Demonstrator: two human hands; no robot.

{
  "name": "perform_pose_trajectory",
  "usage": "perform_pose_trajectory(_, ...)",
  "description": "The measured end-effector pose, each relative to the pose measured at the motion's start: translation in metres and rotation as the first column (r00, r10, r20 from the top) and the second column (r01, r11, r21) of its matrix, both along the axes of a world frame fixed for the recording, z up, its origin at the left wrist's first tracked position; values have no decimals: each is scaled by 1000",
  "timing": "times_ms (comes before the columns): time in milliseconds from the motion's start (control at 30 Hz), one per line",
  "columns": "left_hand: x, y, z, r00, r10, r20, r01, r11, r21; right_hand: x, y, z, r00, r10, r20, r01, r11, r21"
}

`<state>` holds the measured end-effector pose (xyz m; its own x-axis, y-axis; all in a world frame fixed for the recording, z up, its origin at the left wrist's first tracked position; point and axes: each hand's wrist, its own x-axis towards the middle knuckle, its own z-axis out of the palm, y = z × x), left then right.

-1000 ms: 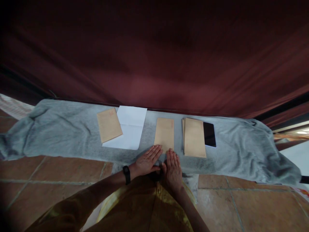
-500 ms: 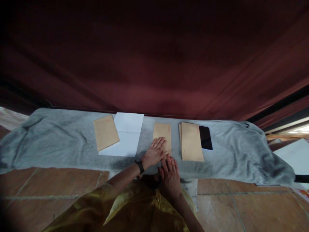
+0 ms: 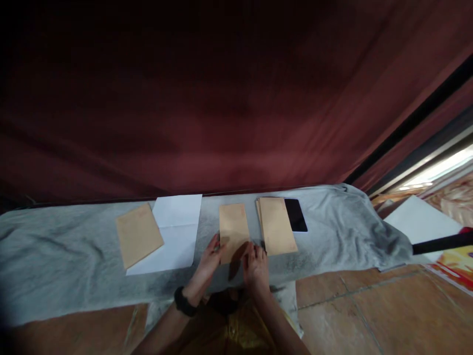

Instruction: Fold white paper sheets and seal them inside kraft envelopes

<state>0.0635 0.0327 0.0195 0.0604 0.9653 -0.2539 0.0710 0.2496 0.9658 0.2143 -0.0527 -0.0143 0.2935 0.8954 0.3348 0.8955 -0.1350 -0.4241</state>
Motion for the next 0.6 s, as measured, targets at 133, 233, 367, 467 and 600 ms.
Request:
perform_pose_trajectory(133, -5, 0, 9, 993, 10, 121, 7, 990, -138, -3, 7, 3, 996, -36, -80, 36, 999, -1)
perform_pose_trajectory(233, -3, -2, 17, 995, -100, 19, 102, 990, -93, -1, 6, 3, 990, -20, -142, 22, 1000, 12)
perform_pose_trajectory(367, -1, -7, 26, 995, -97, -18, 93, 982, -167, 0, 2, 3, 963, 18, -269, 0, 998, 66)
perform_pose_trajectory(467, -2, -12, 33, 994, -44, 104, 61, 984, -166, 2, -4, 5, 894, 3, -448, 56, 991, 119)
perform_pose_trajectory(600, 6, -16, 45, 981, -31, 189, 52, 993, -107, 14, -10, 21, 647, -73, -759, 145, 989, 28)
